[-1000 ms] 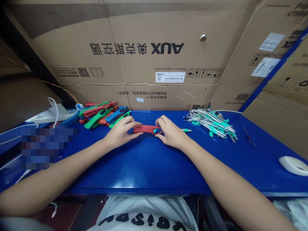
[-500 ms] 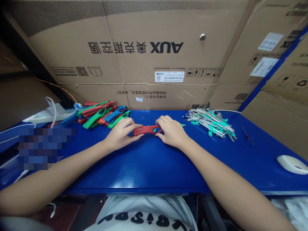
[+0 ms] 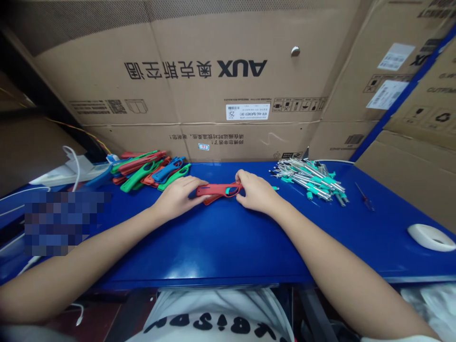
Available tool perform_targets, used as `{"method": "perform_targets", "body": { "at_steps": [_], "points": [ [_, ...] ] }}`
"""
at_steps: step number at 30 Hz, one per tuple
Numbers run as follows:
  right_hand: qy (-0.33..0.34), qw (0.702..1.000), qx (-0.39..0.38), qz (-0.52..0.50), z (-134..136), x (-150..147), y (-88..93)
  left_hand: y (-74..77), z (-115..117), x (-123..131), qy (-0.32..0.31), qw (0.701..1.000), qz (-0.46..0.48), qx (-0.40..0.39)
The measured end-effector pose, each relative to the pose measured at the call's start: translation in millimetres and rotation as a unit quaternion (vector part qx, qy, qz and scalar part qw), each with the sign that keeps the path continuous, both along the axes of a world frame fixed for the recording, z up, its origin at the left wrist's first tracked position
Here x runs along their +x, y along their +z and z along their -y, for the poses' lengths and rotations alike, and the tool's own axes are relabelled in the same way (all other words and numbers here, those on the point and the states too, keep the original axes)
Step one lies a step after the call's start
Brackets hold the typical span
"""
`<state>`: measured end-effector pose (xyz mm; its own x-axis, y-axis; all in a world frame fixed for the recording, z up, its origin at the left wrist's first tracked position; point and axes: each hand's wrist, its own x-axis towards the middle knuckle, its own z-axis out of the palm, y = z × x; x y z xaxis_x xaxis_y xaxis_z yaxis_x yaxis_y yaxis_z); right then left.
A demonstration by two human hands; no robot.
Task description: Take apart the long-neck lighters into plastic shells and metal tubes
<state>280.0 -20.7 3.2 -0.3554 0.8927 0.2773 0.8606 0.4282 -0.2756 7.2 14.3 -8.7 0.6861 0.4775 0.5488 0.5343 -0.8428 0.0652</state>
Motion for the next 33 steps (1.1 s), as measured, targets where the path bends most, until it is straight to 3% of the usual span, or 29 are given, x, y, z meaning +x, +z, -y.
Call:
{"method": "perform_targets", "body": {
  "at_steps": [6,12,16,19,24,33],
  "points": [
    [0.015,0.99,-0.038,-0.133,-16,19,-2.0,-1.6,-4,-3,0.041,0.996,0.017,-0.074],
    [0.061,0.976,-0.022,-0.206,-5,-5,-1.3,-5.7,7,9,-0.011,0.99,0.051,-0.131],
    [0.07,0.985,-0.006,-0.159,3,-14,0.8,-6.1,13,16,-0.058,0.982,0.079,-0.161],
    [0.043,0.996,0.012,-0.071,5,-12,3.1,-4.3,12,17,-0.054,0.97,0.13,-0.199],
    [0.032,0.999,-0.011,0.002,5,-8,3.9,-1.4,11,18,-0.065,0.916,0.253,-0.304],
    [0.055,0.998,0.003,0.041,8,-9,6.4,-3.5,12,17,-0.073,0.897,0.293,-0.323]
  ]
}}
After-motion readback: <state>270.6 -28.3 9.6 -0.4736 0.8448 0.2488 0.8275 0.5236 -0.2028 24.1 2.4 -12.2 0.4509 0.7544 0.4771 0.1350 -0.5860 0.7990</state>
